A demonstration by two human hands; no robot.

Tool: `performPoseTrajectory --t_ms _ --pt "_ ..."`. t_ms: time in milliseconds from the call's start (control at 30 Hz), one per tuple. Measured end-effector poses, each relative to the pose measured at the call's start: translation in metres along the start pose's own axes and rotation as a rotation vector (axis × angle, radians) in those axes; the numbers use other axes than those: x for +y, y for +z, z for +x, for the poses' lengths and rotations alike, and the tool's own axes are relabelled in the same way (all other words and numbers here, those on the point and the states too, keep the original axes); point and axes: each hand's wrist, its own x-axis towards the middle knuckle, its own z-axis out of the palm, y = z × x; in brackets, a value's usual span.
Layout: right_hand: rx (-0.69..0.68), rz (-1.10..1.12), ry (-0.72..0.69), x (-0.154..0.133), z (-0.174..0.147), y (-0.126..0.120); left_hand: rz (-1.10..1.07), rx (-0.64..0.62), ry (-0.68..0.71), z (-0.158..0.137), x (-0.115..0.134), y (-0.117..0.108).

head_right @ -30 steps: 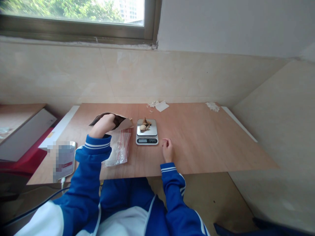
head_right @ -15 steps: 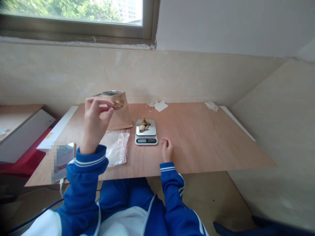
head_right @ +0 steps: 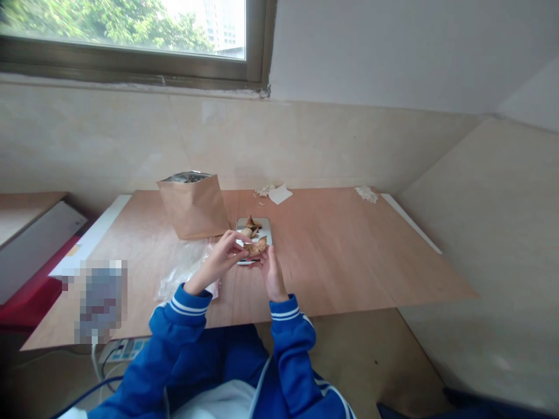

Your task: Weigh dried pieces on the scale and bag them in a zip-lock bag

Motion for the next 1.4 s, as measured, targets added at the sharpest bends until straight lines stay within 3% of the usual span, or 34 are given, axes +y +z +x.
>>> performPoseTrajectory --t_ms 233,467,633,867,1133,1400 --pt "0.156 -0.242 -0.084 0.014 0.032 -0.02 0.121 0.086 -0.011 -0.007 -0.016 0.003" --pt "0.374 -0.508 -0.105 0.041 0.101 -0.052 0.213 0.285 -0.062 -0.017 -0.007 -0.026" --pt "0.444 -0.792 -0.234 0.047 0.103 -0.054 0.245 0.419 -0.125 -0.027 -0.01 -0.047" --pt "0.296 -0.798 -0.347 0.051 0.084 -0.075 0.252 0.541 -0.233 -0.04 -0.026 -0.076" --pt "0.155 -1.047 -0.465 0.041 0.092 -0.064 0.223 0.488 -0.246 -0.042 -0.027 -0.073" --pt "0.24 -1.211 -0.479 0.051 0.085 -0.063 0.167 0.476 -0.266 -0.045 -0.035 -0.075"
